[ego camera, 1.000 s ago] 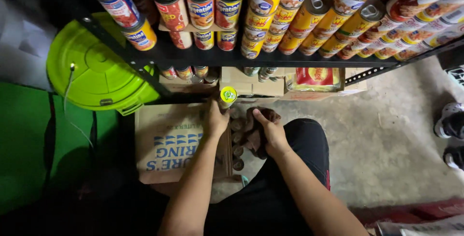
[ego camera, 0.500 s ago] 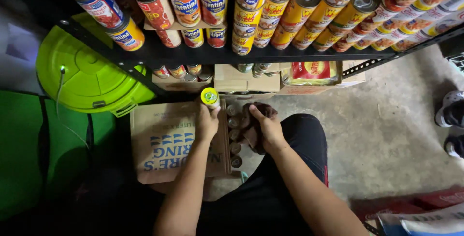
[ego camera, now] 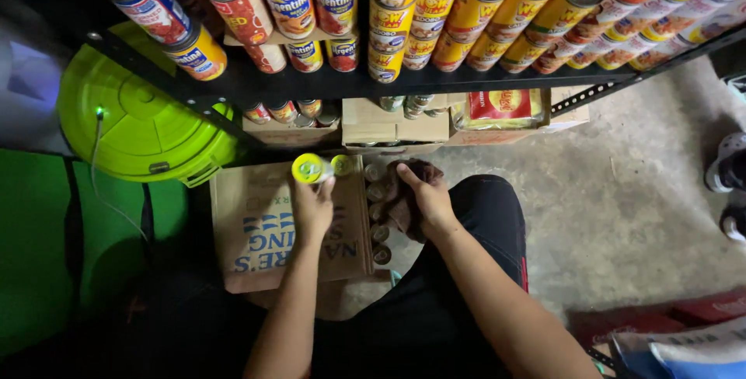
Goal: Wiping canned goods with a cloth and organizing them on storage shelves.
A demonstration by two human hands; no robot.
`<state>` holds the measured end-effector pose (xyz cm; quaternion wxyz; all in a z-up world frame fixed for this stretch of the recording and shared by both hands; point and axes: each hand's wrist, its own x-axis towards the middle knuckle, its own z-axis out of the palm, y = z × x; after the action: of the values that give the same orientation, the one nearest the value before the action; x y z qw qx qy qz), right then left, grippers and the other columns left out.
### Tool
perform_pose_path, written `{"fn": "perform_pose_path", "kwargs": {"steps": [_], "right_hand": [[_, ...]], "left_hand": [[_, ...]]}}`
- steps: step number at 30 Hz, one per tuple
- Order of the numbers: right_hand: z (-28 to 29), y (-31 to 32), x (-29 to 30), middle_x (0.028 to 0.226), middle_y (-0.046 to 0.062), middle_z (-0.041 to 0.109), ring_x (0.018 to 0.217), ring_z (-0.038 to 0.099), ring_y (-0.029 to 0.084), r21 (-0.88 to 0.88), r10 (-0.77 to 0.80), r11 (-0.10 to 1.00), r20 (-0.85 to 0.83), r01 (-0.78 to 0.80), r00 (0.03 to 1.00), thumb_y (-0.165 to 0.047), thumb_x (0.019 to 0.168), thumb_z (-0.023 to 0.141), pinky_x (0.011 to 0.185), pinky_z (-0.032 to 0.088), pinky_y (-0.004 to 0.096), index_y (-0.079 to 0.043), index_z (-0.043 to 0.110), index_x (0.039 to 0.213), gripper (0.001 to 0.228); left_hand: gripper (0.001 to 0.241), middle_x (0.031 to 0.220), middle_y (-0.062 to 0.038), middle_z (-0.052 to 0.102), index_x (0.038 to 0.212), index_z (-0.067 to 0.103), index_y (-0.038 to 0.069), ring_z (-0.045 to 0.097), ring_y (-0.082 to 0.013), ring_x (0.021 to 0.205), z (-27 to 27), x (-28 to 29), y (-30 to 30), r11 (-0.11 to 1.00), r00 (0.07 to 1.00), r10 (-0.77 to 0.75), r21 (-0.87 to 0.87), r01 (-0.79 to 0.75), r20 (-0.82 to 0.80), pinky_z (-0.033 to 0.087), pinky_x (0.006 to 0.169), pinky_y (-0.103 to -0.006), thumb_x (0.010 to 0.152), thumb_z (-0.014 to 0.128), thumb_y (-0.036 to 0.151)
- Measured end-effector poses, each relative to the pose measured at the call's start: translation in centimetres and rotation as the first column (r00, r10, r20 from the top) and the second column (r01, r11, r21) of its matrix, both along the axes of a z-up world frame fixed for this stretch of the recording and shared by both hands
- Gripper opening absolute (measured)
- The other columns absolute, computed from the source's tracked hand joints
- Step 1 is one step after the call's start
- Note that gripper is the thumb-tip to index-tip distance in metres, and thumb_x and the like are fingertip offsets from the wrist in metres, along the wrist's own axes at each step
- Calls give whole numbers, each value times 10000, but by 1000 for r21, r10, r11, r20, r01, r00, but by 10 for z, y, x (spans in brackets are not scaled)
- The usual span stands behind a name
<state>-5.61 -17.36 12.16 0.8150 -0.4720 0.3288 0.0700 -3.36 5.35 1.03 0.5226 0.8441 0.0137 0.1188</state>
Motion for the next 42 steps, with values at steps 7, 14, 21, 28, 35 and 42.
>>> {"fn": "perform_pose_path", "kwargs": {"steps": [7,14,21,28,35,42], "right_hand": [[-22,-1,-2,971,56,735,852,686,182,-90,15,996,-14,-16,1000,-202,913,753,766,575,356,-30,705,1095,256],[-13,9,4,969,52,727,848,678,169,-75,77,995,60,-72,995,-220,934,737,766,564,337,-30,694,1085,247],[-2,17,8,1027,60,742,885,695,173,-100,78,992,50,-73,996,-198,911,734,780,576,345,-23,697,1142,293],[-7,15,5,1008,76,735,852,689,188,-53,79,996,81,-75,994,-211,953,699,758,585,359,-17,675,1167,290],[-47,-3,4,1032,51,725,922,682,190,35,-69,997,0,69,998,-274,973,657,822,565,355,-80,645,1203,301],[-62,-19,-6,1028,11,697,940,645,143,-32,-147,988,26,148,989,-210,971,682,842,540,333,-112,638,1184,239]], "left_hand": [[449,1124,-130,686,1217,610,1,652,-274,1029,-51,-38,44,982,973,141,148,-115,-182,510,881,-392,847,847,90],[372,1083,-104,702,1163,623,-2,665,-222,978,-100,-49,55,996,988,93,2,-93,-123,543,814,-335,858,836,8],[513,1153,-140,628,1209,570,-5,654,-311,1004,-70,-42,48,991,983,130,-19,-133,-127,558,856,-419,775,837,57],[441,1074,-178,697,1162,639,35,679,-375,970,-107,-61,44,977,914,212,73,-199,-346,544,908,-476,799,817,212],[796,1314,-408,552,1253,581,-84,543,-596,1188,-235,-87,18,806,929,47,563,181,-366,476,986,-637,782,846,501],[615,1411,-161,545,1405,541,142,563,-473,1262,33,-3,-57,818,926,-151,483,314,-345,499,1024,-512,805,640,51]]}}
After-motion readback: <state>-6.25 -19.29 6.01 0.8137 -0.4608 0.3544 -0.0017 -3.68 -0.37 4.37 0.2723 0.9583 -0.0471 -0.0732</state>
